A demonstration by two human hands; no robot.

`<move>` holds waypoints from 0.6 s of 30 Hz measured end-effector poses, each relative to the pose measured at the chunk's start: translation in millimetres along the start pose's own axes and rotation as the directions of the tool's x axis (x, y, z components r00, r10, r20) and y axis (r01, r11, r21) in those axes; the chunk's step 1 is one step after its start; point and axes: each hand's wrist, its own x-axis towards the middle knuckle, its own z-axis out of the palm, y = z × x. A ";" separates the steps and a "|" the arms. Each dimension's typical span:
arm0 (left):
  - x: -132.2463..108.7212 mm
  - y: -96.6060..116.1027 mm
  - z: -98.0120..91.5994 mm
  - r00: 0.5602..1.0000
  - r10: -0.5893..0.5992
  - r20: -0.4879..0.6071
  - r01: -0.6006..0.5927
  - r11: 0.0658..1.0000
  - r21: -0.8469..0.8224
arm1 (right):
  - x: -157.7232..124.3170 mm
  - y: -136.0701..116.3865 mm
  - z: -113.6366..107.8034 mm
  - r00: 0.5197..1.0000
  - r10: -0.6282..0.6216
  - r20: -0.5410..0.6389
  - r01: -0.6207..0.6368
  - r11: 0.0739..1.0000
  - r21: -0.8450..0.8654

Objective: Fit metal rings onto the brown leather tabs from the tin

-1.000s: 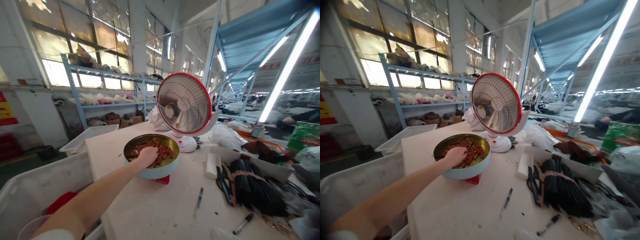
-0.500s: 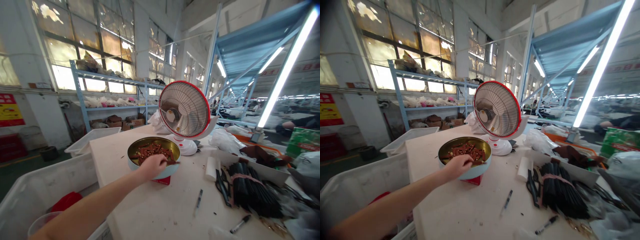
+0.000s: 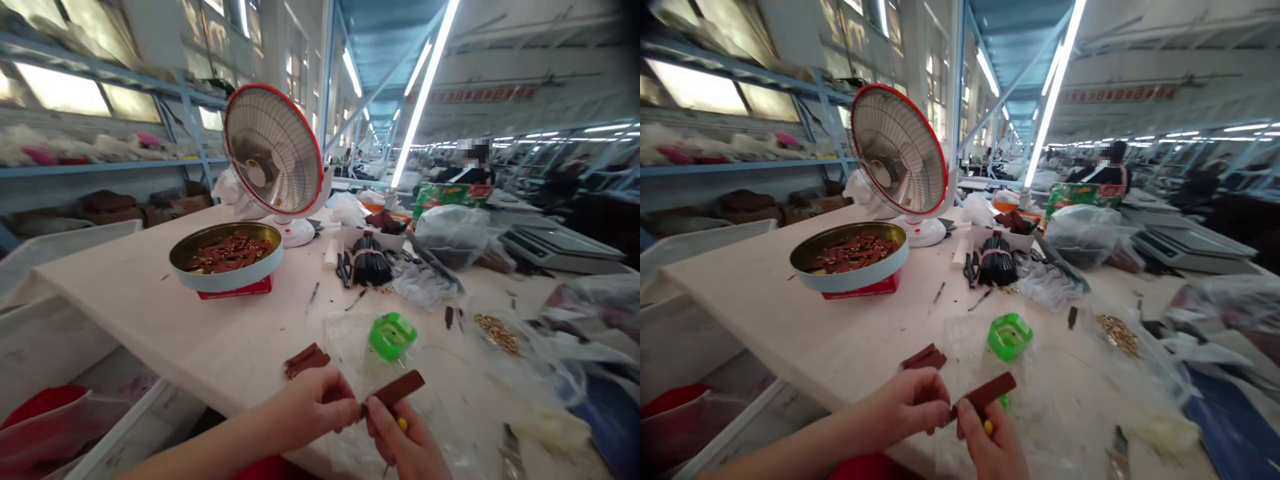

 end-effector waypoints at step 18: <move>-5.2 -18.1 46.3 0.983 0.073 -0.167 -0.050 0.989 0.141 | -7.4 24.0 -2.8 0.993 0.112 -0.049 -0.071 0.853 0.517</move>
